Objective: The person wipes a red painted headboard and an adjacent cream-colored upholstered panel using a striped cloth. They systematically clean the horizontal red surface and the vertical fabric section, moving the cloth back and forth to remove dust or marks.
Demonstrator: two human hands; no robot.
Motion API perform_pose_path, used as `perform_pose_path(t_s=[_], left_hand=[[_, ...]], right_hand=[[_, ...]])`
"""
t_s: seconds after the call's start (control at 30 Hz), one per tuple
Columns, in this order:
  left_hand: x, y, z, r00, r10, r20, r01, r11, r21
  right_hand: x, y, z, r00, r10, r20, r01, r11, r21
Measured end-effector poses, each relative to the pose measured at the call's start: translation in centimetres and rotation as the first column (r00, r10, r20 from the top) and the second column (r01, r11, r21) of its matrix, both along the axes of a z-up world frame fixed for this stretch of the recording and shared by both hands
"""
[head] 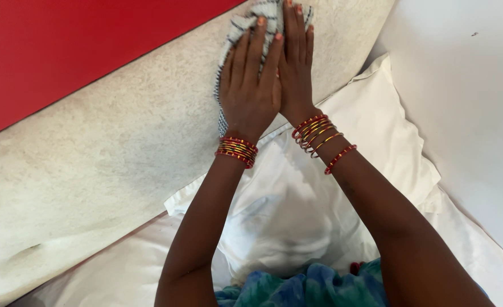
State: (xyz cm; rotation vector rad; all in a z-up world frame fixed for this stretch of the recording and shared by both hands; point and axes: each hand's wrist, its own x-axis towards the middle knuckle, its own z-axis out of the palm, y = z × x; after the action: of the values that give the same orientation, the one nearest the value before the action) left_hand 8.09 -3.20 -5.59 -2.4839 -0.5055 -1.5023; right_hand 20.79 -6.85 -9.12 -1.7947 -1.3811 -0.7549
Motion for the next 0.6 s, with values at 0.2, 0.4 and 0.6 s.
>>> perform_pose_path(t_s=[0.2, 0.4, 0.6], left_hand=[[-0.4, -0.9, -3.4, 0.992, -0.091, -0.084, 0.096, 0.993, 0.061], [-1.8, -1.2, -6.9, 0.94, -0.214, -0.265, 0.221, 0.975, -0.002], [-3.1, -0.6, -11.0, 0.877, -0.265, -0.401, 0.278, 0.96, -0.027]], right_hand=[[0.8, -0.5, -5.0, 0.999, 0.027, 0.017, -0.028, 0.998, 0.06], [1.7, -2.2, -10.0, 0.998, 0.028, 0.057, -0.026, 0.999, -0.04], [3.2, -4.4, -11.2, 0.995, 0.015, 0.096, 0.013, 0.96, -0.28]])
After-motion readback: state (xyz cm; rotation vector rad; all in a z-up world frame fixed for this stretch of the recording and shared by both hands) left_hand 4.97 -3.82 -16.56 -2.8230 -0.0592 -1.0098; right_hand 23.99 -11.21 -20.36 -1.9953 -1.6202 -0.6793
